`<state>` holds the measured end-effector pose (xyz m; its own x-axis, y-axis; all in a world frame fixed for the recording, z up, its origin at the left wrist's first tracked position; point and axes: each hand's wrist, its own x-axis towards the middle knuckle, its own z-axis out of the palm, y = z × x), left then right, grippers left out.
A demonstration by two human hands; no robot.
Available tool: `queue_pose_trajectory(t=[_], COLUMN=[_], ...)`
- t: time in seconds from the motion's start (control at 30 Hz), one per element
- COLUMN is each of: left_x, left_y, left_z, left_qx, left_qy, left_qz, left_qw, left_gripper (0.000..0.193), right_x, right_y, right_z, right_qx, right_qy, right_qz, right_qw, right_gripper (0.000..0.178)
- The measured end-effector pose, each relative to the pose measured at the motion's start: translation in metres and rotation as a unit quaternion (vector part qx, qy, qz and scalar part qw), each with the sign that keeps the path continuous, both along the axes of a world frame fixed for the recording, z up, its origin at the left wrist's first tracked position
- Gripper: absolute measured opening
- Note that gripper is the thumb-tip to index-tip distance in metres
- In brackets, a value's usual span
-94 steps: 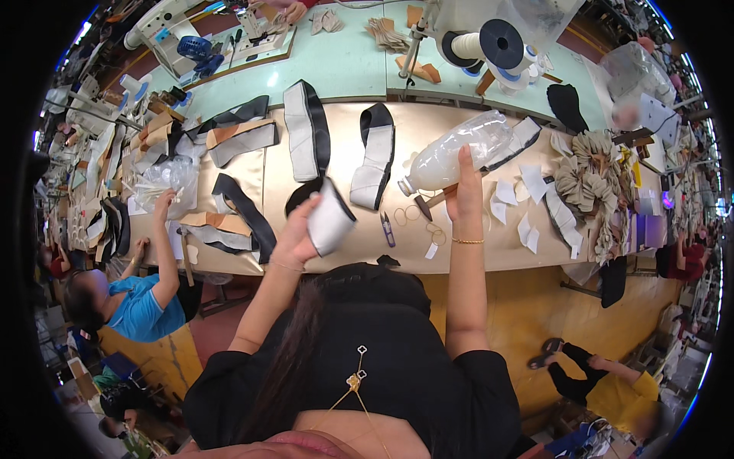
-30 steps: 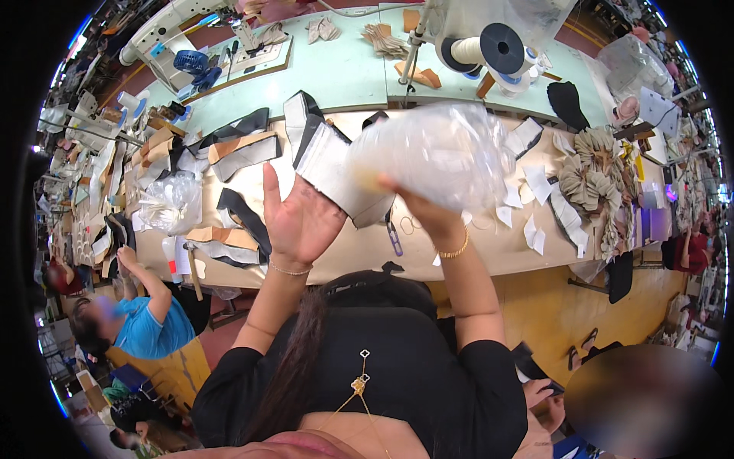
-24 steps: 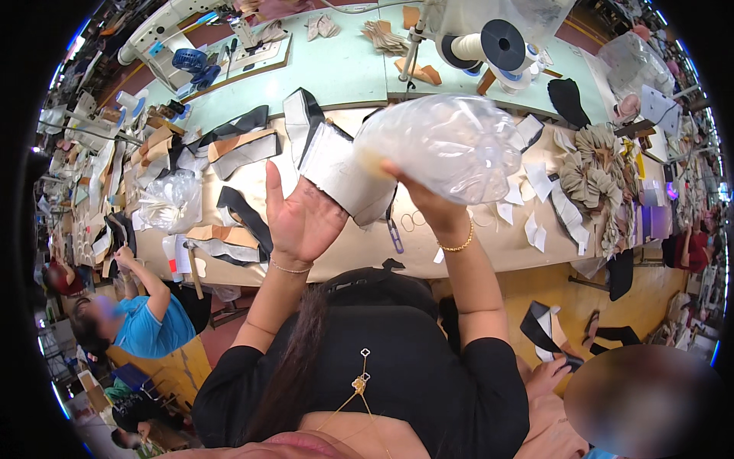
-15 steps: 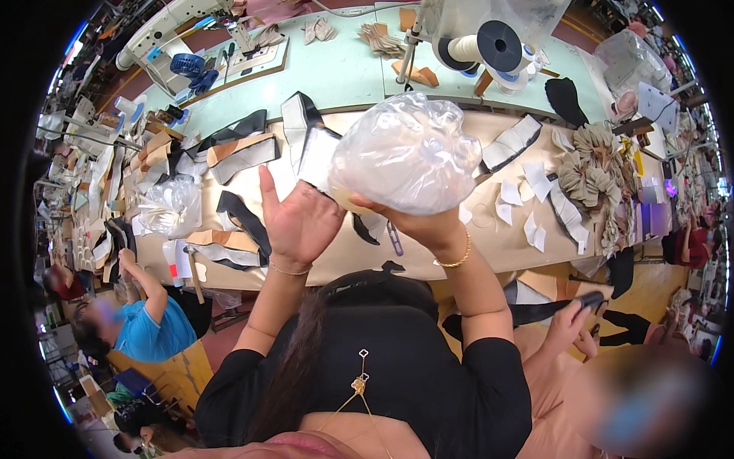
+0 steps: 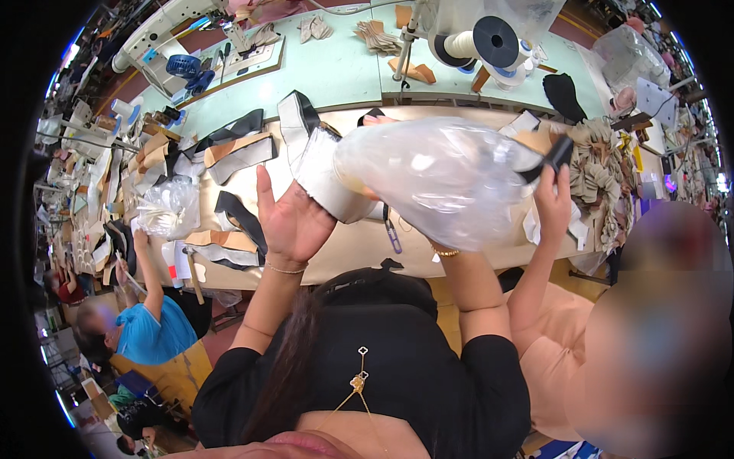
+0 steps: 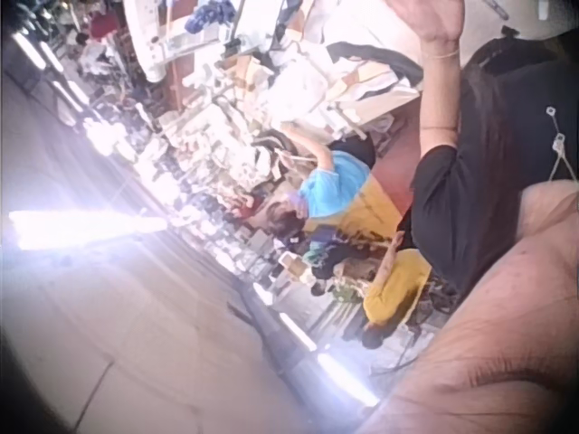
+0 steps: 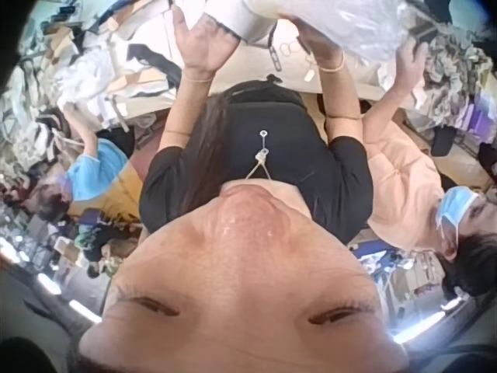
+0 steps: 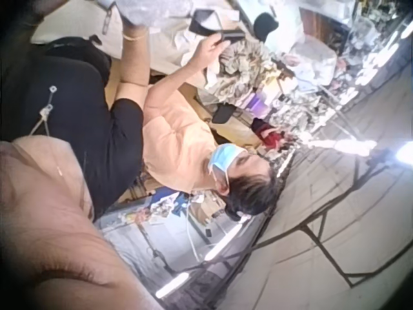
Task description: The person applies a liquid from a plastic bottle onto the edges of white and black fabric pieces on a worktable. The person repeatedly squeezes the bottle to dispense the liquid along seams, then sets the bottle down and adjusts the fabric pieces by hand.
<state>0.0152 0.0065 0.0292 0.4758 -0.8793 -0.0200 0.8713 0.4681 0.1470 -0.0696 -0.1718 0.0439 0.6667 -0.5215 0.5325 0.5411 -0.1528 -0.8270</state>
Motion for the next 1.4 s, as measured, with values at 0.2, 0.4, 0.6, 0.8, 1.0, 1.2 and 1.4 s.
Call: queue_pose_trajectory(t=[0.2,0.4,0.6,0.8,1.0,1.2,1.4], left_x=[0.000,0.002,0.023,0.010,0.003,-0.005,0.000], left_y=[0.000,0.000,0.008,-0.004,0.004,0.007,0.011], left_z=[-0.003,-0.014,-0.006,-0.010,-0.012,-0.020,-0.020], left_qx=[0.068,0.060,-0.013,0.118,0.175,0.225,0.205], left_qy=[-0.049,-0.060,-0.051,-0.030,-0.122,-0.166,-0.171], left_qz=[0.007,-0.014,-0.048,0.039,0.057,0.084,0.063], left_qw=[0.996,0.996,0.997,0.992,0.975,0.957,0.962], left_gripper=[0.087,0.087,0.083,0.079,0.078,0.074,0.074], right_x=[0.007,0.012,0.013,0.001,0.014,0.029,0.021], right_y=[0.003,0.000,-0.012,-0.002,0.004,0.004,-0.003], right_z=[0.004,0.010,0.014,0.012,0.003,0.007,0.016], right_qx=[-0.032,0.097,-0.130,-0.028,-0.099,-0.175,-0.171], right_qy=[0.030,0.052,0.044,-0.008,0.079,-0.026,0.027], right_qz=[-0.125,-0.167,-0.265,-0.175,-0.184,-0.232,-0.122], right_qw=[0.991,0.980,0.955,0.984,0.975,0.956,0.977], right_gripper=[0.061,0.039,0.040,0.045,0.054,0.033,0.038])
